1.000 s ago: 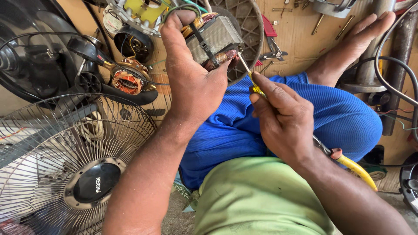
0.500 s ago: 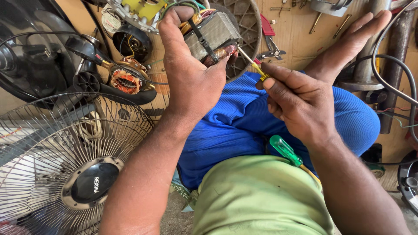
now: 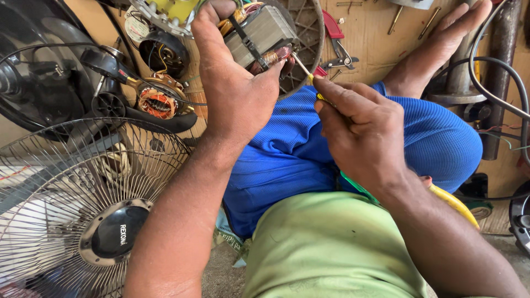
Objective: The person repairs an electric fan motor by manipulating wires with a screwdriver and pliers while it is disassembled on the floor.
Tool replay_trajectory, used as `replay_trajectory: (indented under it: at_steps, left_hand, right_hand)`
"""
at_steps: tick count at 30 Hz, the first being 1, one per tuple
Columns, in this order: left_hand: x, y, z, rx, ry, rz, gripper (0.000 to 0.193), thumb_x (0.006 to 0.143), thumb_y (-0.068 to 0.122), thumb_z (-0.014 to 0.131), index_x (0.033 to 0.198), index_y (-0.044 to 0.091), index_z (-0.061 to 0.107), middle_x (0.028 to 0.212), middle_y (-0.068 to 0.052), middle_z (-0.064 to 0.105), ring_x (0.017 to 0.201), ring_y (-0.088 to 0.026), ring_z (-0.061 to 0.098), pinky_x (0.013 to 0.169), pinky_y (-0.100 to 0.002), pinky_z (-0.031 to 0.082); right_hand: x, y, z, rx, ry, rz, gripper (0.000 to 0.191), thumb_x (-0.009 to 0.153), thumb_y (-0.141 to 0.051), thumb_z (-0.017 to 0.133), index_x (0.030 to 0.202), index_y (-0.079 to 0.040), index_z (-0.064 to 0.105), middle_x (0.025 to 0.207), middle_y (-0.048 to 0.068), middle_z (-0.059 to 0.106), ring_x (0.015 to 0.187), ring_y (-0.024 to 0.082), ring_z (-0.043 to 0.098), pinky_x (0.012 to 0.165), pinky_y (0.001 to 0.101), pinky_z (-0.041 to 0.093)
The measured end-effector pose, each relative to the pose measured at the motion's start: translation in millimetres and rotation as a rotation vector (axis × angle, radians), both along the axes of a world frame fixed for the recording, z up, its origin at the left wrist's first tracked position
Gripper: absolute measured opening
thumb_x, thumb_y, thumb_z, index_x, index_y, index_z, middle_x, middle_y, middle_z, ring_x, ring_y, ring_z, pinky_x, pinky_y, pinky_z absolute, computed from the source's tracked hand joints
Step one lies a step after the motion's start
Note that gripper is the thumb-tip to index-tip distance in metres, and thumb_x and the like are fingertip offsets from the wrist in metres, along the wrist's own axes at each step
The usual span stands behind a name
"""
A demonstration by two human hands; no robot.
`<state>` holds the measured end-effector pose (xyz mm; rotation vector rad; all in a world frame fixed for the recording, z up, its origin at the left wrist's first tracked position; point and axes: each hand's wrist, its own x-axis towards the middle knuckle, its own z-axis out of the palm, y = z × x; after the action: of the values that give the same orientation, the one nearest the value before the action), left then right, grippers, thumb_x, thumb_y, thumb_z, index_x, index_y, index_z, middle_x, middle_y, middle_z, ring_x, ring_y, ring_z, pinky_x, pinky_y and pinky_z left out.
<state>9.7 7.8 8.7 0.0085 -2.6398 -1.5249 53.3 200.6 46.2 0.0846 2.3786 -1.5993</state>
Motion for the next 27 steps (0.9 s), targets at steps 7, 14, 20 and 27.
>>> replay_trajectory:
  at_steps: [7,14,20,27]
  left_hand:
    - [-3.2,2.1,3.5,0.029,0.014,0.008,0.073,0.087,-0.001,0.091,0.136,0.003,0.037,0.131,-0.012,0.054,0.124,-0.021,0.057,0.114,-0.034,0.047]
    - [-3.9,-1.1,-0.5,0.012,0.010,-0.001,0.085,0.088,0.001,0.093,0.146,0.000,0.031,0.139,-0.018,0.054,0.131,-0.026,0.057,0.120,-0.038,0.048]
    - [-4.4,-2.3,-1.1,-0.019,0.034,-0.014,0.082,0.088,0.000,0.093,0.145,0.001,0.033,0.135,-0.018,0.057,0.126,-0.026,0.060,0.116,-0.038,0.049]
    - [-5.6,-3.2,-3.9,-0.069,0.081,-0.016,0.079,0.086,0.001,0.094,0.142,0.001,0.037,0.134,-0.019,0.057,0.129,-0.029,0.059,0.114,-0.039,0.047]
  right_hand:
    - [-11.6,-6.3,9.2,0.047,0.057,0.042,0.029,0.100,0.003,0.067,0.129,-0.001,0.071,0.100,0.013,0.074,0.067,0.010,0.070,0.060,0.0251,0.056]
    - [-16.8,-6.4,8.7,0.113,0.262,0.080,0.025,0.098,0.003,0.070,0.122,0.003,0.071,0.100,0.019,0.072,0.081,0.024,0.073,0.069,0.0331,0.056]
    - [-17.3,-9.1,4.1,0.158,0.308,0.117,0.016,0.104,0.002,0.071,0.120,0.001,0.074,0.103,0.018,0.073,0.081,0.027,0.073,0.070,0.0354,0.056]
    - [-17.2,-12.7,2.8,0.234,0.400,0.157,0.018,0.103,0.004,0.069,0.120,0.002,0.074,0.099,0.019,0.071,0.082,0.034,0.071,0.072,0.0405,0.057]
